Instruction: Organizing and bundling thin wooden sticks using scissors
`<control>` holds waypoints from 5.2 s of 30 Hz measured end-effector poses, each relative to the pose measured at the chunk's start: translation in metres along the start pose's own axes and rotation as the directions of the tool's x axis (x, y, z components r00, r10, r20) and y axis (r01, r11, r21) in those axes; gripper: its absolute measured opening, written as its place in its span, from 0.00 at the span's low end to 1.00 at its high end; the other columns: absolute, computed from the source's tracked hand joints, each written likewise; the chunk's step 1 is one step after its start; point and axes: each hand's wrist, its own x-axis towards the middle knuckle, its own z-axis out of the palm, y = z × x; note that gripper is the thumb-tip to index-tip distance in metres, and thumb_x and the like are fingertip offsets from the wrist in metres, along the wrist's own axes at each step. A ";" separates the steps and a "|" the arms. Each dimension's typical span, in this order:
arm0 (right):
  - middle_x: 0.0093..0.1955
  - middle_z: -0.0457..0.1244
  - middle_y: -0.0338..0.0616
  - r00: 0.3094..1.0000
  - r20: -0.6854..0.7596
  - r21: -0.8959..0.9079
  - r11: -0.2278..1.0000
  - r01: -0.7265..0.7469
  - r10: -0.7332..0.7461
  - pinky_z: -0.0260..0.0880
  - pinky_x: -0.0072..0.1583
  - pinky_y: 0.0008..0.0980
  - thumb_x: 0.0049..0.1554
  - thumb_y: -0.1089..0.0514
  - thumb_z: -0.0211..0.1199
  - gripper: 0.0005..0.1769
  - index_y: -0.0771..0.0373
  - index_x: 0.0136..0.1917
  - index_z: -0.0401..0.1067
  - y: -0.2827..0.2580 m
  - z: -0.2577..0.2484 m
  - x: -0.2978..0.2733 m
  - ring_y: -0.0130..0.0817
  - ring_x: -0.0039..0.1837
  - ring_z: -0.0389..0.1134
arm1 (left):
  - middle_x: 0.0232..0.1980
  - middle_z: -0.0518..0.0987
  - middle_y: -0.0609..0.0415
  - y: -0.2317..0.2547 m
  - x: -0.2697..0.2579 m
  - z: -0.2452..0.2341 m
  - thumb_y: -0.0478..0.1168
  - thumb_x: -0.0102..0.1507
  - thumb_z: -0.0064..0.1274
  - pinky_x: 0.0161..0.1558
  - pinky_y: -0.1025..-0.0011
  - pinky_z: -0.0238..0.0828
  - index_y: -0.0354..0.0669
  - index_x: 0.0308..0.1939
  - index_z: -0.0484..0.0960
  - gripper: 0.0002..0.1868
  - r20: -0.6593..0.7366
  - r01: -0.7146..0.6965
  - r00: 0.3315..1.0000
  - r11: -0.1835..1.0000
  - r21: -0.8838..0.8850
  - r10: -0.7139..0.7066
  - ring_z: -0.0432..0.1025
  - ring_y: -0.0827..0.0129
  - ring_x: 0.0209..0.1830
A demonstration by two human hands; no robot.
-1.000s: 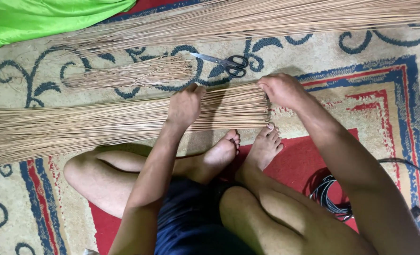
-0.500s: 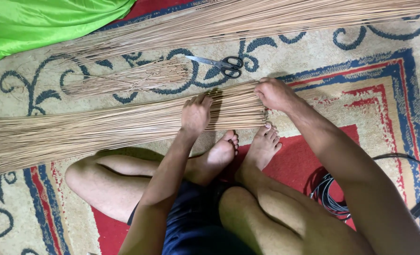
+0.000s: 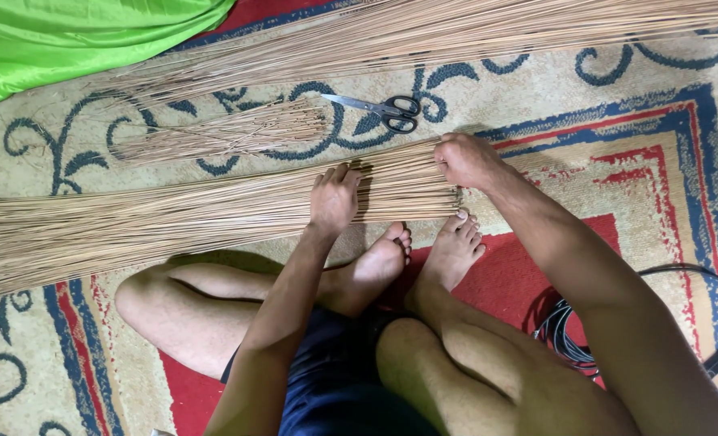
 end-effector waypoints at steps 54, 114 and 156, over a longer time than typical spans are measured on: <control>0.49 0.72 0.62 0.573 -0.319 0.931 0.134 0.340 0.755 0.86 0.53 0.38 0.56 0.71 0.70 0.18 0.64 0.59 0.77 -0.077 -0.049 0.029 0.38 0.43 0.78 | 0.34 0.84 0.45 -0.028 0.079 -0.101 0.35 0.66 0.50 0.43 0.51 0.78 0.43 0.45 0.85 0.08 0.350 0.210 0.934 0.903 -0.375 -0.071 0.80 0.45 0.40; 0.43 0.67 0.48 0.987 -0.066 0.157 0.975 0.158 -0.150 0.75 0.50 0.40 0.64 0.67 0.50 0.10 0.63 0.52 0.73 -0.076 -0.016 0.009 0.47 0.46 0.72 | 0.42 0.85 0.41 0.005 0.054 -0.163 0.47 0.67 0.47 0.44 0.45 0.78 0.45 0.51 0.82 0.15 0.479 0.210 0.868 0.971 -0.112 -0.133 0.82 0.42 0.42; 0.42 0.70 0.57 0.994 0.064 0.210 0.975 0.072 -0.087 0.74 0.53 0.50 0.59 0.66 0.55 0.09 0.65 0.46 0.76 -0.122 -0.048 0.018 0.58 0.50 0.74 | 0.40 0.84 0.52 0.020 0.049 -0.101 0.44 0.67 0.48 0.40 0.54 0.83 0.52 0.43 0.84 0.10 0.403 0.100 0.915 0.980 -0.169 -0.024 0.83 0.51 0.39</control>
